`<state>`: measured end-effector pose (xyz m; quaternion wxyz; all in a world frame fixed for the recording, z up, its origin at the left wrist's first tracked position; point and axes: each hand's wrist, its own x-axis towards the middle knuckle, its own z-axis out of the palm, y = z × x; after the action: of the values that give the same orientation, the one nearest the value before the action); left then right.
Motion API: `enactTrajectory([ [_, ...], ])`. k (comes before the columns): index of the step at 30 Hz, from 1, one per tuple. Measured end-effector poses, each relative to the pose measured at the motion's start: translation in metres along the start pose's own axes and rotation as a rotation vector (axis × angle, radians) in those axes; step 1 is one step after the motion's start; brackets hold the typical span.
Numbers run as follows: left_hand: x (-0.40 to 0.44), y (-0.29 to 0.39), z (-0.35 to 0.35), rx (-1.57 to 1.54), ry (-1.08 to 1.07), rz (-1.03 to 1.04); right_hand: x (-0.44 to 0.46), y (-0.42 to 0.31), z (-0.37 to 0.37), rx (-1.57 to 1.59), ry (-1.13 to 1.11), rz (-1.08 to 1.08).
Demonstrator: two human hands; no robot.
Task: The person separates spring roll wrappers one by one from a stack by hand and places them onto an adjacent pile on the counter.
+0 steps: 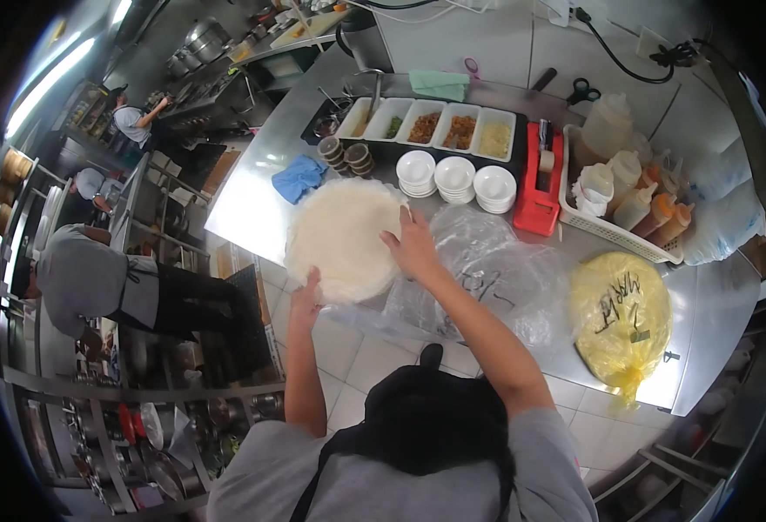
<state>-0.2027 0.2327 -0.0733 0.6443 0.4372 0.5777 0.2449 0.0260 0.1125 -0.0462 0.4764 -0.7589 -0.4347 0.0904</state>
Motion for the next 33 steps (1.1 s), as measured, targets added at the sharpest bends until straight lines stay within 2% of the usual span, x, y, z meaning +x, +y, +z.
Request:
enactTrajectory([
  [1, -0.004, 0.003, 0.001, 0.036, 0.022, 0.011, 0.01, 0.001, 0.017, -0.114, -0.026, 0.092],
  [3, 0.006, -0.007, -0.002, 0.13, 0.02, 0.388, 0.028, -0.001, 0.039, -0.346, -0.076, 0.276],
  [4, 0.011, -0.011, -0.002, 0.175, 0.02, 0.574, 0.037, 0.0, 0.043, -0.307, -0.086, 0.356],
  [6, 0.007, -0.013, 0.006, 0.469, 0.416, 0.697, 0.05, 0.006, 0.048, -0.229, -0.113, 0.522],
  [7, -0.004, -0.009, 0.013, 0.622, 0.613, 0.75, 0.055, 0.012, 0.045, -0.196, -0.22, 0.514],
  [9, -0.03, 0.007, 0.032, 0.845, 0.345, 0.909, 0.068, 0.022, 0.033, -0.114, -0.408, 0.498],
  [11, -0.043, 0.008, 0.064, 0.851, 0.004, 0.986, 0.069, 0.001, 0.019, -0.131, -0.404, 0.48],
  [13, -0.055, 0.01, 0.098, 0.912, -0.092, 1.026, 0.079, 0.0, 0.02, -0.085, -0.411, 0.45],
  [16, -0.055, 0.018, 0.133, 0.839, -0.118, 0.888, 0.089, 0.003, 0.032, 0.114, -0.451, 0.418],
  [17, -0.057, 0.022, 0.138, 0.816, 0.002, 0.973, 0.091, -0.002, 0.031, 0.197, -0.455, 0.409],
  [20, -0.045, 0.044, 0.12, 0.695, -0.088, 0.93, 0.094, -0.034, 0.02, 0.465, -0.538, 0.495],
  [21, -0.042, 0.051, 0.112, 0.708, -0.034, 1.032, 0.092, -0.035, 0.022, 0.606, -0.554, 0.518],
  [23, -0.033, 0.072, 0.09, 0.574, -0.08, 0.852, 0.086, -0.044, 0.019, 0.889, -0.616, 0.608],
  [26, 0.011, 0.086, 0.055, 0.356, -0.242, 0.696, 0.049, -0.027, 0.034, 1.067, -0.34, 0.678],
  [29, 0.019, 0.099, 0.047, 0.385, -0.312, 0.714, 0.013, -0.021, 0.073, 1.088, -0.312, 0.888],
  [32, -0.051, 0.124, 0.069, 0.805, -0.323, 0.931, 0.015, -0.047, 0.088, 1.579, -0.282, 1.015],
  [33, -0.062, 0.12, 0.075, 0.874, -0.36, 1.044, 0.01, -0.062, 0.079, 1.69, -0.252, 0.997],
])
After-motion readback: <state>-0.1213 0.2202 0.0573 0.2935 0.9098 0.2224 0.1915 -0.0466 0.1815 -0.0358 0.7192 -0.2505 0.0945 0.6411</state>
